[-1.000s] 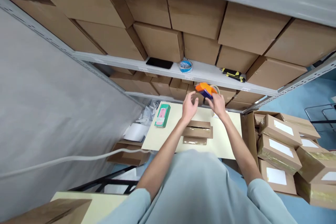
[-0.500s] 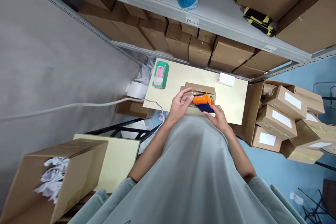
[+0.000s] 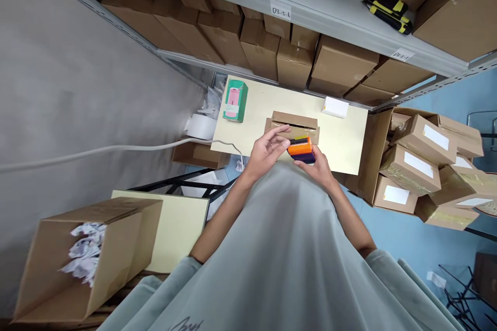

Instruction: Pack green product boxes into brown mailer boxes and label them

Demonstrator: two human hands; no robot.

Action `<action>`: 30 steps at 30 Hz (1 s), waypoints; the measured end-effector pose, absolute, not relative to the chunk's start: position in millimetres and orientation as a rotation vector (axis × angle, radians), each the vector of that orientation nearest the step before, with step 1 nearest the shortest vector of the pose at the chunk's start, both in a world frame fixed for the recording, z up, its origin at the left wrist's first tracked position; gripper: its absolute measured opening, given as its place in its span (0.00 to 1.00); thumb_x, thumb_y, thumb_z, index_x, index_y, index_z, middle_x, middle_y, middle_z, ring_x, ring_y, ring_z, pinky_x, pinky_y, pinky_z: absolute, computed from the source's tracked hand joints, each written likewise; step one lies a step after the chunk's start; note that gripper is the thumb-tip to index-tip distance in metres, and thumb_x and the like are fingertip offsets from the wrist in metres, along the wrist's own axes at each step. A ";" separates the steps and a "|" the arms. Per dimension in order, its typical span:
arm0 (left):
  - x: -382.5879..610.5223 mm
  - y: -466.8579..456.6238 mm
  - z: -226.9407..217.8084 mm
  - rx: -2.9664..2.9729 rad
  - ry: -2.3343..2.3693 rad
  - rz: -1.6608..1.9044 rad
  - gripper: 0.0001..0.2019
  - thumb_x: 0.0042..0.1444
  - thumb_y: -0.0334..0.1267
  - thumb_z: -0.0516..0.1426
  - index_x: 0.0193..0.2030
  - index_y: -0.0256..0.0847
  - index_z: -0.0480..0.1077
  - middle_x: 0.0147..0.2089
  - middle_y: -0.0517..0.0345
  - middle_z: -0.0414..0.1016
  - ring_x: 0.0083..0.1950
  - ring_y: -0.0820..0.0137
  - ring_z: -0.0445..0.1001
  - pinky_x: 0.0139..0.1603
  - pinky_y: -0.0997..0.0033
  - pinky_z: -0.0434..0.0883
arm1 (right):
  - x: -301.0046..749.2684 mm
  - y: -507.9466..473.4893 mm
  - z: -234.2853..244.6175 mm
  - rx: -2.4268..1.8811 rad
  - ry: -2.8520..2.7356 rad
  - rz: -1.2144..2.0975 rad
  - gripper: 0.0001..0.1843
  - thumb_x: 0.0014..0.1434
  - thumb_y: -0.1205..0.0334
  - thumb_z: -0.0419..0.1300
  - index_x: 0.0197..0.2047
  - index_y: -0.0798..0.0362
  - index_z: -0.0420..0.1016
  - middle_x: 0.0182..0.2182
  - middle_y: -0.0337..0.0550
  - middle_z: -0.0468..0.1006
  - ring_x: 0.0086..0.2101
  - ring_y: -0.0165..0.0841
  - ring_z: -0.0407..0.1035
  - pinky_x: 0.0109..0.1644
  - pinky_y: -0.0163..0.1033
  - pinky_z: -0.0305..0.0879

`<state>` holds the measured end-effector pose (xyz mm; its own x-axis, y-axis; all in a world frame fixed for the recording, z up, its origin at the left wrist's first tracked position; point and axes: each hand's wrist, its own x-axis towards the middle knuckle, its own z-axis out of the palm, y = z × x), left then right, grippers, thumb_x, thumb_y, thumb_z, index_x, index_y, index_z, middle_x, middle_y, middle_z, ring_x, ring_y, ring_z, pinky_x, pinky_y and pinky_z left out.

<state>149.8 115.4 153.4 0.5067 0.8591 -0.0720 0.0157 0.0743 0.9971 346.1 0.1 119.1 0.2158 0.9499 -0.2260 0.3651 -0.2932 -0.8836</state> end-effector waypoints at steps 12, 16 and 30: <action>146.8 121.0 184.5 1.355 0.834 0.744 0.24 0.64 0.64 0.70 0.44 0.42 0.83 0.45 0.50 0.86 0.48 0.62 0.86 0.55 0.61 0.84 | 355.7 -9.9 143.9 -1.785 -1.551 0.808 0.32 0.63 0.29 0.74 0.54 0.46 0.76 0.43 0.47 0.87 0.42 0.46 0.81 0.49 0.48 0.81; 144.8 119.0 185.1 1.416 0.850 0.745 0.24 0.64 0.64 0.68 0.40 0.42 0.81 0.44 0.51 0.85 0.46 0.64 0.84 0.53 0.62 0.83 | 357.7 -13.1 143.5 -1.819 -1.587 0.761 0.31 0.63 0.31 0.74 0.53 0.47 0.76 0.41 0.47 0.86 0.40 0.45 0.81 0.47 0.48 0.80; 140.1 110.9 160.1 1.695 0.901 0.876 0.16 0.75 0.53 0.61 0.42 0.45 0.79 0.42 0.53 0.83 0.45 0.65 0.81 0.51 0.63 0.79 | 370.3 -15.8 145.9 -1.985 -1.757 0.842 0.31 0.66 0.32 0.73 0.57 0.48 0.76 0.42 0.48 0.85 0.42 0.47 0.83 0.48 0.48 0.79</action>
